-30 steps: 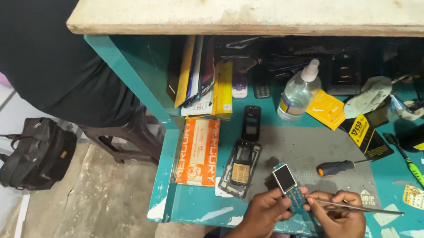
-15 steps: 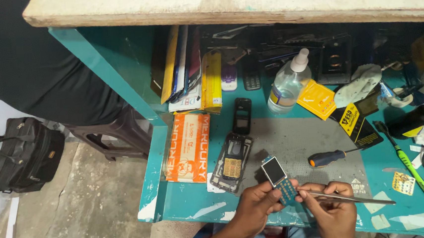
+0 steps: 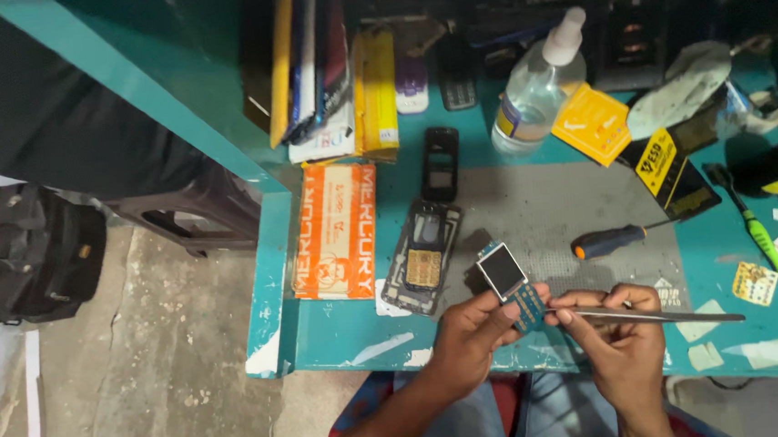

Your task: The person uses tweezers to manipulate small components on a disassembled mobile phone circuit board. They repeatedly probe and adjust areas near the screen and keypad while holding the board steady with the other hand.

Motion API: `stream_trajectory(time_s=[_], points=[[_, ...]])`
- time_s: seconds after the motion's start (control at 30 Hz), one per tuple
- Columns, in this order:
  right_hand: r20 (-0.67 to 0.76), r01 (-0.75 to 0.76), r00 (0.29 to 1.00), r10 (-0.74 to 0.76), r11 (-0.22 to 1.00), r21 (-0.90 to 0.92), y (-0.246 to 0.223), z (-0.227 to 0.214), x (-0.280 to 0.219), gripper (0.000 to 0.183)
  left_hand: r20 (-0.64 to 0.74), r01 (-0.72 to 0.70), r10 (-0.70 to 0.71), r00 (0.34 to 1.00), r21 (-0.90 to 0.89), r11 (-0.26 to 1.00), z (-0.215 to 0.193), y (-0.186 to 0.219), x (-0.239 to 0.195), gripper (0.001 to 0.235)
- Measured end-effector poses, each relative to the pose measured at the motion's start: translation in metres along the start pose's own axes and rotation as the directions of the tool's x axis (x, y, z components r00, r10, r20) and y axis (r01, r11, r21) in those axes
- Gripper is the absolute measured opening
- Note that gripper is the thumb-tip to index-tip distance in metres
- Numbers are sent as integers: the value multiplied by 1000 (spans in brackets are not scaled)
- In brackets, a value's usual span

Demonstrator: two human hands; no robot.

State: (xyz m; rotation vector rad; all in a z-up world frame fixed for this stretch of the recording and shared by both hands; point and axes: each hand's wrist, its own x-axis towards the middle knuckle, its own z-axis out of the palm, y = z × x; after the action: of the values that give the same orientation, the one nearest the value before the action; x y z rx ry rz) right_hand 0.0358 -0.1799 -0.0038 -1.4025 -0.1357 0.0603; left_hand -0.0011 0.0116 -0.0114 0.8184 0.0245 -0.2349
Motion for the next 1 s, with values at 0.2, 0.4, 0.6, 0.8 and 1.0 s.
stream_trajectory(time_s=[0.2, 0.4, 0.6, 0.8, 1.0], points=[[25, 27, 999, -26, 999, -26, -7, 5, -1, 46, -16, 29, -30, 999, -66, 997, 0, 4, 3, 42], [48, 47, 998, -47, 999, 4, -1, 0, -1, 44, 5, 10, -9, 1000, -115, 993, -1, 4, 1, 41], [61, 61, 996, -63, 998, 31, 10, -9, -2, 41, -7, 54, -55, 998, -58, 997, -1, 8, -2, 42], [76, 130, 987, -139, 985, 112, 27, -14, -9, 36, 23, 31, -30, 999, -10, 999, -8, 7, -12, 45], [65, 172, 981, -182, 976, 136, 30, -16, -15, 35, 53, -21, 25, 998, -70, 997, -12, 1, -11, 43]])
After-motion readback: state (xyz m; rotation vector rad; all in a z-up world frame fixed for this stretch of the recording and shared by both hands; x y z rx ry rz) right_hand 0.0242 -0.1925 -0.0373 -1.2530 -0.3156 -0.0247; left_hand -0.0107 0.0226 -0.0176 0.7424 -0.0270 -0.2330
